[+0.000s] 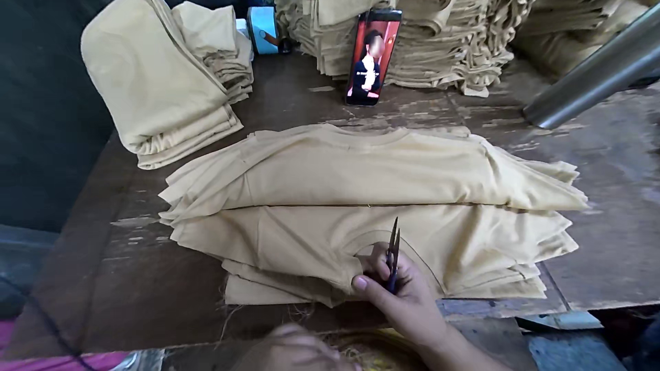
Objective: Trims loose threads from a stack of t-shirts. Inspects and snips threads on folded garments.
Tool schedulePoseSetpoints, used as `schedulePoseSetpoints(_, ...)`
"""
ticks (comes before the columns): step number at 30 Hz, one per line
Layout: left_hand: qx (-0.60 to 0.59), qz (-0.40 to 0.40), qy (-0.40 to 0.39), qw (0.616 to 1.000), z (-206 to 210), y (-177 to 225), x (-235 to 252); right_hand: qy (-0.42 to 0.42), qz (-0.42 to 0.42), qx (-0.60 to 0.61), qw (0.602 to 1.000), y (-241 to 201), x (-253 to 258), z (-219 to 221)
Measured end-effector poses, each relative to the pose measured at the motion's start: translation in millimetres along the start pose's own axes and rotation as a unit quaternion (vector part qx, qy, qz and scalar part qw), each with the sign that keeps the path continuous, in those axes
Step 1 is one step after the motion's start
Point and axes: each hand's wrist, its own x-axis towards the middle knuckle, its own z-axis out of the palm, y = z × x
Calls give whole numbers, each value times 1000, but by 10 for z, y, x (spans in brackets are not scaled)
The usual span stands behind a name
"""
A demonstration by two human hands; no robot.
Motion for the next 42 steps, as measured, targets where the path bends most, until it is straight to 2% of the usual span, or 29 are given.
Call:
schedulePoseSetpoints(2, 66, -55, 100, 991, 23, -8, 65, 5, -2, 2, 1000, 0, -2, -11)
schedulePoseSetpoints(4, 142, -111, 201, 963, 98, -36, 204, 8, -9, -12, 1000, -3, -19, -2)
schedulePoseSetpoints(7, 215, -154, 254, 930, 296, -137, 416, 1, -24, -43, 999, 10, -42, 13)
schedulePoseSetpoints(9, 254, -132, 251, 925, 390, -180, 478, -1, -31, -55, 998, 21, -53, 3)
schedulePoseSetpoints(11, 266, -76, 216, 936, 351, -181, 437, -3, -27, -61, 998, -1, -73, -31)
schedulePoseSetpoints(14, 159, -2, 71, 985, 147, -162, 240, -33, -56, -107, 992, -172, -129, -213)
schedulePoseSetpoints(16, 62, -12, -58, 996, 2, -156, 104, -34, -93, -161, 982, -351, -172, -455)
schedulePoseSetpoints(17, 30, -26, -90, 995, -50, -162, 63, -29, -102, -210, 972, -444, -200, -620)
schedulePoseSetpoints(19, 18, -40, -80, 996, -116, -198, 27, -27, -91, -328, 940, -611, -285, -1019)
schedulePoseSetpoints(22, 43, -31, 14, 999, -122, -269, 57, -17, -22, -486, 874, -753, -474, -1554)
schedulePoseSetpoints(24, 97, -40, 75, 992, -45, -297, 134, 14, 11, -550, 835, -735, -572, -1737)
schedulePoseSetpoints(25, 129, -54, 96, 986, 7, -304, 178, 25, 12, -555, 832, -714, -594, -1792)
schedulePoseSetpoints(29, 260, -99, 148, 949, 83, -368, 344, 96, -53, -529, 842, -804, -413, -1869)
schedulePoseSetpoints(33, 325, -119, 267, 899, -372, -519, 509, 219, -157, -489, 830, -976, 117, -1934)
schedulePoseSetpoints(36, 330, -144, 295, 885, -531, -437, 574, 221, -239, -421, 847, -1090, 271, -1815)
schedulePoseSetpoints(38, 305, -126, 291, 898, -366, -298, 580, 198, -237, -388, 868, -1104, 168, -1648)
schedulePoseSetpoints(39, 280, -106, 266, 917, -227, -250, 605, 182, -215, -378, 882, -1068, 83, -1576)
schedulePoseSetpoints(42, 227, -45, 133, 964, 344, -220, 793, 114, -157, -337, 921, -833, -145, -1434)
